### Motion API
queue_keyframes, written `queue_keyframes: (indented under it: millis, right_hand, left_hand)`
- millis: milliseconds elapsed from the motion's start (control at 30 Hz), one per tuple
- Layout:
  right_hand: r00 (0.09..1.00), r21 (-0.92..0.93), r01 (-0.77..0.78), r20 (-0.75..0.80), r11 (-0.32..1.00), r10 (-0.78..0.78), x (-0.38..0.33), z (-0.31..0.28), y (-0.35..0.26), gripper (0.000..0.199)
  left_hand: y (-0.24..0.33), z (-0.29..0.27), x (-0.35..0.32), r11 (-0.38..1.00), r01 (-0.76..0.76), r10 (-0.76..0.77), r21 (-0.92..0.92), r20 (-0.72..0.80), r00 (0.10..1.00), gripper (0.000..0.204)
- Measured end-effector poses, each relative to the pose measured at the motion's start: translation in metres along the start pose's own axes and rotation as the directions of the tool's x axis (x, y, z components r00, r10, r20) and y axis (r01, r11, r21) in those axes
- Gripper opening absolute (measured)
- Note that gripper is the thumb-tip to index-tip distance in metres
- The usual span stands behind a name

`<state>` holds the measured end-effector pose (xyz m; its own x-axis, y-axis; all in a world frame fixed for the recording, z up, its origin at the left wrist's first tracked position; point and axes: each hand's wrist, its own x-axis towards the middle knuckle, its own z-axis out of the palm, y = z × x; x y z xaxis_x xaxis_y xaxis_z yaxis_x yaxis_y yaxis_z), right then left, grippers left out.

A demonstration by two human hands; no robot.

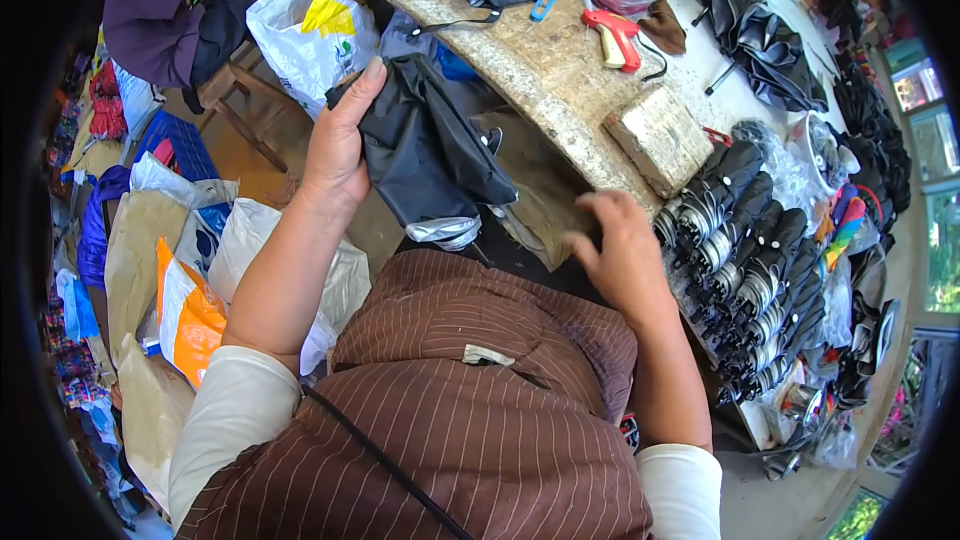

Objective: Folding and securing the fabric of umbrellas on a production line.

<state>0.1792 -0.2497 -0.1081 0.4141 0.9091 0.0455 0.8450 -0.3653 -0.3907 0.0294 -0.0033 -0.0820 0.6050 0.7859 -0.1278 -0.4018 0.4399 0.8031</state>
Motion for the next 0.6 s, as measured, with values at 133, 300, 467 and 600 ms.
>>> queue_keyframes:
  millis: [133, 300, 467, 600]
  right_hand:
    - [0.960, 0.419, -0.035, -0.237, 0.907, 0.147, 0.018, -0.030, -0.048, 0.025]
    - [0.990, 0.355, 0.130, -0.091, 0.926, -0.104, 0.020, 0.006, -0.053, 0.020]
    - [0.999, 0.033, 0.028, -0.031, 0.999, -0.027, 0.019, 0.028, -0.001, 0.014]
    - [0.980, 0.266, 0.014, -0.193, 0.964, 0.039, 0.021, -0.006, -0.028, 0.012]
  left_hand:
    - [-0.022, -0.007, -0.003, 0.997, 0.081, -0.081, -0.019, 0.015, 0.997, 0.026]
    - [-0.027, -0.004, -0.006, 0.997, 0.078, -0.078, 0.004, -0.012, 0.997, 0.027]
    - [-0.013, -0.006, -0.019, 0.968, -0.049, 0.051, 0.246, -0.001, 0.999, 0.029]
    - [-0.011, -0.003, -0.023, 0.928, -0.085, 0.074, 0.364, 0.045, 0.996, 0.031]
